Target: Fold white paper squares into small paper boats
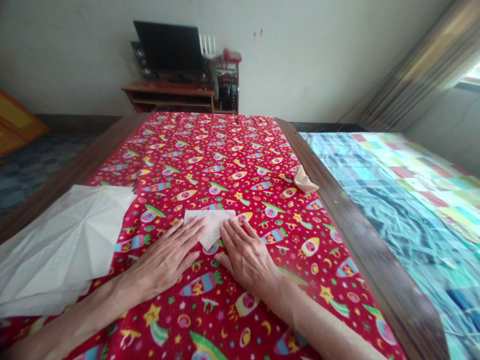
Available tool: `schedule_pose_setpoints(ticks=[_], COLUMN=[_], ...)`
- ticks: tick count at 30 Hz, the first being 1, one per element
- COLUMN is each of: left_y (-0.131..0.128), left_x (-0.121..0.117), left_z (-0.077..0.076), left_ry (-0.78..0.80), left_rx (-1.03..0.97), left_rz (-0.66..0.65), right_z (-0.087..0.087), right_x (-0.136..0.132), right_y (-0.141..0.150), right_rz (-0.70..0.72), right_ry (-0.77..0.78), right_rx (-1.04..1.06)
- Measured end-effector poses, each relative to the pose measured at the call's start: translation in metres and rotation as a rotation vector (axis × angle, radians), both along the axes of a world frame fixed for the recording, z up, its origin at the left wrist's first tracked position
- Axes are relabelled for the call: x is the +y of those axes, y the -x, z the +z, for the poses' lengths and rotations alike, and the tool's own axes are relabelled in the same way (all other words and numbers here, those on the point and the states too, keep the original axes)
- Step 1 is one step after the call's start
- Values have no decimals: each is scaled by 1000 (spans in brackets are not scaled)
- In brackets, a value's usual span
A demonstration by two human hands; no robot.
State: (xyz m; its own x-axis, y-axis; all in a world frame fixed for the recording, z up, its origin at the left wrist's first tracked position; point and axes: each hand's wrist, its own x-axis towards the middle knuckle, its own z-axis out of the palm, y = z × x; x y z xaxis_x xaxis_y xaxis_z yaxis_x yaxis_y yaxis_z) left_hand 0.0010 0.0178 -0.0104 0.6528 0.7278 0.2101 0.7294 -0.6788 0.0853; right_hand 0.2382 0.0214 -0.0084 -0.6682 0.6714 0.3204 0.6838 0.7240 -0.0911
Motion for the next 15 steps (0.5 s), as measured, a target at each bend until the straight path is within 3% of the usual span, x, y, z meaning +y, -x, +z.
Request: schedule_pose_setpoints(ticks=[10,15], left_y=[25,26], left_x=[-7,8], left_z=[1,-1], left_ry=[-18,-66], left_rx=[35,-138], left_rz=[89,80], right_z=[-5,-1], right_x=[4,15], right_y=[-1,3], right_rz=[-76,-70], right_ry=[-68,-96], right_rx=[56,90])
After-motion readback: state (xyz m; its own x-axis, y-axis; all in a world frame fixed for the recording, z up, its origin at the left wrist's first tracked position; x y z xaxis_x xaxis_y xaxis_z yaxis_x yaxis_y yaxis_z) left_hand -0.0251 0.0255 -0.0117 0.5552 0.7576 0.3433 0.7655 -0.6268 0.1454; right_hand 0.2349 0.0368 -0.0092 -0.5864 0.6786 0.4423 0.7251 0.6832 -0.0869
